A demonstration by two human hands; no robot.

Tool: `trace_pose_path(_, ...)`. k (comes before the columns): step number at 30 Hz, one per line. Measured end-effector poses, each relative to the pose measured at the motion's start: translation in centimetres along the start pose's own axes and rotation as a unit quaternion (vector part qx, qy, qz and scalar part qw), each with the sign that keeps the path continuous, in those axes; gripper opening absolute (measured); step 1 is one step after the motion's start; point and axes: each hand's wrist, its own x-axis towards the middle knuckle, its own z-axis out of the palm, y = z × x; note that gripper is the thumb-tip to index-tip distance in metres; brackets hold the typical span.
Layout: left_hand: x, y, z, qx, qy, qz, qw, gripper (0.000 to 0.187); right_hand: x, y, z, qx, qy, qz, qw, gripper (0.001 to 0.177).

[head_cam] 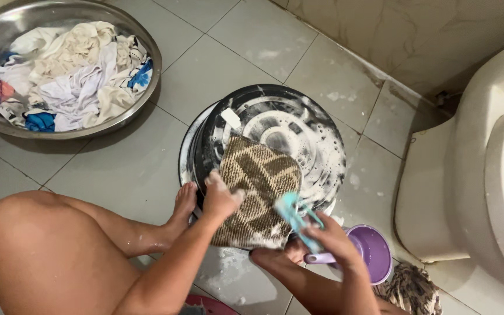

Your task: The person is scrubbing a textured rectangular object with a handheld brush on an inverted bucket using soapy water.

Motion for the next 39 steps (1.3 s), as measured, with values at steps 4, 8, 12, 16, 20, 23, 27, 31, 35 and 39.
trace_pose_path(4,-1.6,3.0,-0.4,0.266,-0.012,0.178,0.947,0.102,0.4,-2.9,8.2,-0.129,0.24,-0.146,0.951,0.08)
trace_pose_path(8,-1.8,4.7,-1.2,0.315,-0.154,0.123,0.928,0.117,1.1,-3.6,12.6,-0.299,0.24,-0.181,0.906,0.074)
trace_pose_path(12,-1.1,4.0,-0.9,0.349,-0.139,0.143,0.915,0.12,5.0,-3.5,13.0,-0.35,0.288,-0.277,0.847,0.06)
trace_pose_path(16,-0.1,4.9,-0.8,0.311,-0.185,0.113,0.925,0.127,10.5,-7.2,11.1,-0.354,0.25,-0.167,0.886,0.052)
trace_pose_path(20,0.5,5.5,-0.9,0.324,-0.204,0.094,0.919,0.131,13.8,-10.4,9.6,-0.359,0.237,-0.182,0.884,0.049)
trace_pose_path(23,1.0,4.9,0.1,0.349,-0.207,0.085,0.91,0.125,12.1,-10.0,9.5,-0.372,0.22,-0.211,0.877,0.052)
trace_pose_path(27,1.3,4.7,0.1,0.365,-0.237,0.076,0.897,0.112,4.3,-5.4,11.0,-0.381,0.157,-0.149,0.899,0.057)
trace_pose_path(31,1.4,4.4,0.1,0.335,-0.226,0.083,0.911,0.114,1.3,-2.3,11.4,-0.397,0.152,-0.217,0.879,0.056)
trace_pose_path(35,1.8,2.6,1.3,0.387,-0.191,0.141,0.891,0.102,7.7,-5.7,12.2,-0.414,0.189,-0.225,0.861,0.056)
trace_pose_path(39,1.2,4.6,-0.1,0.381,-0.23,0.112,0.889,0.116,14.8,-11.8,13.0,-0.415,0.174,-0.141,0.882,0.054)
